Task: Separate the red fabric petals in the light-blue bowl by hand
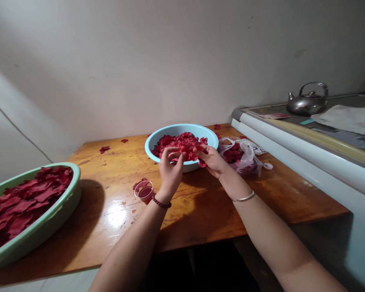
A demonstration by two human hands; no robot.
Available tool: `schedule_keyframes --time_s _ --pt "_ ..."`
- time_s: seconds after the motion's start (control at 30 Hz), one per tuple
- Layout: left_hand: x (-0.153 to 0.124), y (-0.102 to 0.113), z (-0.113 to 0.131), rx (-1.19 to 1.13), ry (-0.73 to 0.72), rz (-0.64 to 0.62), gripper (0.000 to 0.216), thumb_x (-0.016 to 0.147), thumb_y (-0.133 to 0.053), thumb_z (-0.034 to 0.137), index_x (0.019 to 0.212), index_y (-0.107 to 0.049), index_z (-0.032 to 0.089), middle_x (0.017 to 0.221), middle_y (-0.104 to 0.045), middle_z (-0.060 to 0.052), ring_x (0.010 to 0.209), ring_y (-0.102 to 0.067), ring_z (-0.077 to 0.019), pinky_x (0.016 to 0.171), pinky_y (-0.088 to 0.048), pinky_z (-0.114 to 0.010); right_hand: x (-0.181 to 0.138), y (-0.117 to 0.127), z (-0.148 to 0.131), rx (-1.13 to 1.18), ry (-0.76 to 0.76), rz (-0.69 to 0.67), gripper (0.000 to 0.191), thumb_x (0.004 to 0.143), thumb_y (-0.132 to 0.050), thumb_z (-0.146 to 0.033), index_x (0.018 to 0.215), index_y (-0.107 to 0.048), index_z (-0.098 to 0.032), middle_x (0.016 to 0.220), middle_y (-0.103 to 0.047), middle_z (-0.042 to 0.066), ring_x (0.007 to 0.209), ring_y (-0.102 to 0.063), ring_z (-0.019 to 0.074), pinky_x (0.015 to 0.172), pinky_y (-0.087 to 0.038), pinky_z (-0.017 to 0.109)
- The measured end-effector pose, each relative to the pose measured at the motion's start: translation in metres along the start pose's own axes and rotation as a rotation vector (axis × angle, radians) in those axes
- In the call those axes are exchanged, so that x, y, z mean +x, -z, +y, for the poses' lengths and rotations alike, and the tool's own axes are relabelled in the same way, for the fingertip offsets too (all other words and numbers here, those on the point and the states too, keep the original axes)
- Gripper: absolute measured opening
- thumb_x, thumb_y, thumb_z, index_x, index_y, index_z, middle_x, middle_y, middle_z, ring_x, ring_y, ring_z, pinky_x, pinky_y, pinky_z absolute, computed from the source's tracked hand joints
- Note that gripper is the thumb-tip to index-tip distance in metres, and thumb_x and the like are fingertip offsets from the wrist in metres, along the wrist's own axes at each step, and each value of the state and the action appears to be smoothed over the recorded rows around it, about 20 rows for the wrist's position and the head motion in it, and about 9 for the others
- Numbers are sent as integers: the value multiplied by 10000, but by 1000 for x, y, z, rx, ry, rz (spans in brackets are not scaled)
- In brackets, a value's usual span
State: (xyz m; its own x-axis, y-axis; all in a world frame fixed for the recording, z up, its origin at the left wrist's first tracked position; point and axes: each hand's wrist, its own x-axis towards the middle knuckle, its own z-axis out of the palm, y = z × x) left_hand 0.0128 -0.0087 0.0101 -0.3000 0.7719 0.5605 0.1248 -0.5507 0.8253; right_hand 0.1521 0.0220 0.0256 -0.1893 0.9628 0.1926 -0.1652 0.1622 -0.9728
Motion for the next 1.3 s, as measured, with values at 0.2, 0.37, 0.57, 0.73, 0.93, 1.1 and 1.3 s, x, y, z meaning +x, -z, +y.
schedule_keyframes --time_s 0.2,0.37,0.57,0.73,0.93,1.1,1.3 --pt "9 13 -3 197 49 134 180 821 -700 318 913 -584 216 872 -717 -35 798 -708 -177 710 -519 -272 6 11 9 -385 362 390 426 664 -765 -576 677 -522 -227 663 -626 9 658 -599 186 663 -492 318" --pt "7 14 -10 471 24 81 376 836 -686 305 1167 -521 235 1016 -737 -92 957 -689 -266 857 -506 -417 6 17 16 -675 355 415 234 726 -747 -400 804 -600 -235 768 -714 48 761 -693 246 721 -517 356" --pt "4 8 -22 472 -163 73 388 894 -584 334 1233 -471 182 1238 -614 -167 1164 -581 -266 993 -439 -436 17 22 24 -410 196 309 433 621 -776 -565 804 -593 -218 724 -698 34 704 -691 225 627 -519 324" --pt "-2 7 -9 596 -355 -180 191 923 -559 346 1041 -633 215 1024 -708 -98 1043 -605 -259 1000 -407 -446 21 19 24 -228 134 346 480 598 -755 -616 788 -608 -201 764 -710 44 754 -682 209 663 -520 306" --pt "-10 5 -11 762 -400 -428 320 889 -627 387 1181 -642 259 1015 -750 -97 1053 -627 -296 1167 -137 -612 18 21 11 -10 -24 266 285 731 -655 -474 843 -641 -212 801 -730 23 718 -677 184 538 -498 256" --pt "-10 5 -21 814 -325 -268 473 861 -644 469 1269 -591 234 1071 -734 -136 1138 -587 -341 1168 -126 -630 11 25 0 149 -134 110 233 714 -612 -236 939 -670 -235 903 -768 29 698 -698 188 519 -547 278" --pt "-6 5 -12 696 -305 -156 274 916 -577 411 1078 -664 208 1038 -718 -107 1009 -623 -273 990 -412 -438 8 12 8 97 17 -36 386 646 -784 -231 1021 -692 -246 921 -763 25 873 -709 191 776 -604 346"
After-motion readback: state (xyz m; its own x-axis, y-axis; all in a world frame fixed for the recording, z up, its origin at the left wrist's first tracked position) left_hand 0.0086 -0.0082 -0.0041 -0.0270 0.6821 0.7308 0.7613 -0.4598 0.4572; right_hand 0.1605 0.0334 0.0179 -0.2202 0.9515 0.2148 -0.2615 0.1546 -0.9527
